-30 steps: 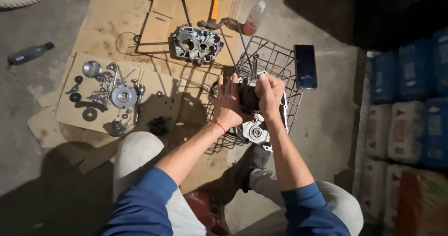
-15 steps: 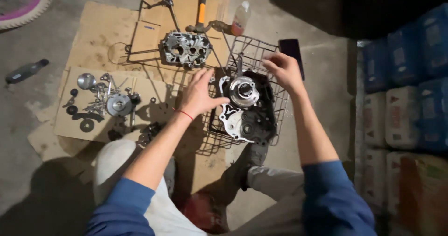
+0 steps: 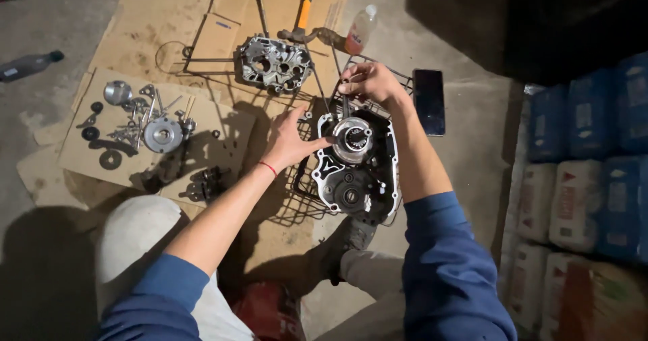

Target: The person sits on the floor assembling a motorcycle engine. They place the crankshaft into the engine case, fit a bearing over it, then pick up the gear cluster and mesh the gears together by hand, fitting components onto the shafts while checking alignment.

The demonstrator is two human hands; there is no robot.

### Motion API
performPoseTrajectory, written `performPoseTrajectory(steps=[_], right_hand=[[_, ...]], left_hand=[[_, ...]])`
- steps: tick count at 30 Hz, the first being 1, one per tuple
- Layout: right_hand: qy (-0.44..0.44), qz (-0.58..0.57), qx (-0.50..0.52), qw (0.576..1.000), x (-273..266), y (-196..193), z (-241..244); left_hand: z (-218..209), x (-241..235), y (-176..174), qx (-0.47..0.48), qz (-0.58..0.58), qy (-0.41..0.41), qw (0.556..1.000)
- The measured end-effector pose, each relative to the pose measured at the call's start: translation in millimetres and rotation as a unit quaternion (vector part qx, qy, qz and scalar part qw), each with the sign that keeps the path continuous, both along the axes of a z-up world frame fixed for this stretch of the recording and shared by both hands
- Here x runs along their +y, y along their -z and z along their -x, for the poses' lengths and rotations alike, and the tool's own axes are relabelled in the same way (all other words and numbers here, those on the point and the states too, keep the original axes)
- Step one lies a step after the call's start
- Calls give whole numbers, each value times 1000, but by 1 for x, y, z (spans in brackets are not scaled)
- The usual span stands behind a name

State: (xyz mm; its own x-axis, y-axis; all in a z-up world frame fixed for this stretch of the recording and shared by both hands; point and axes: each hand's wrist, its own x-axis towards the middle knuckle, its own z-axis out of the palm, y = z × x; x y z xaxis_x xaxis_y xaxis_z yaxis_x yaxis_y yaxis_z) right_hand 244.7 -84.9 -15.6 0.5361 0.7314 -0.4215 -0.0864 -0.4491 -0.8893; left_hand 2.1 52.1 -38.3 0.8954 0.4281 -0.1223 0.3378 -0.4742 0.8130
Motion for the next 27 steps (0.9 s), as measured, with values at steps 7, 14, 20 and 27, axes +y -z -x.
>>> performPoseTrajectory(steps=[7,14,20,27], right_hand=[[-26,-38,-100,994,2,-5,9],[-13,-24,-252,967,9,-13,26],[11,159,-202,966,32,-45,33],[-21,177,-248,952,38,-45,36]], left_hand=[[-2,-1,11,10,-7,22,1000],[-3,0,5,46,-34,36,998],[-3,3,3,54,-6,38,998],[-6,4,12,60,-38,49,996]])
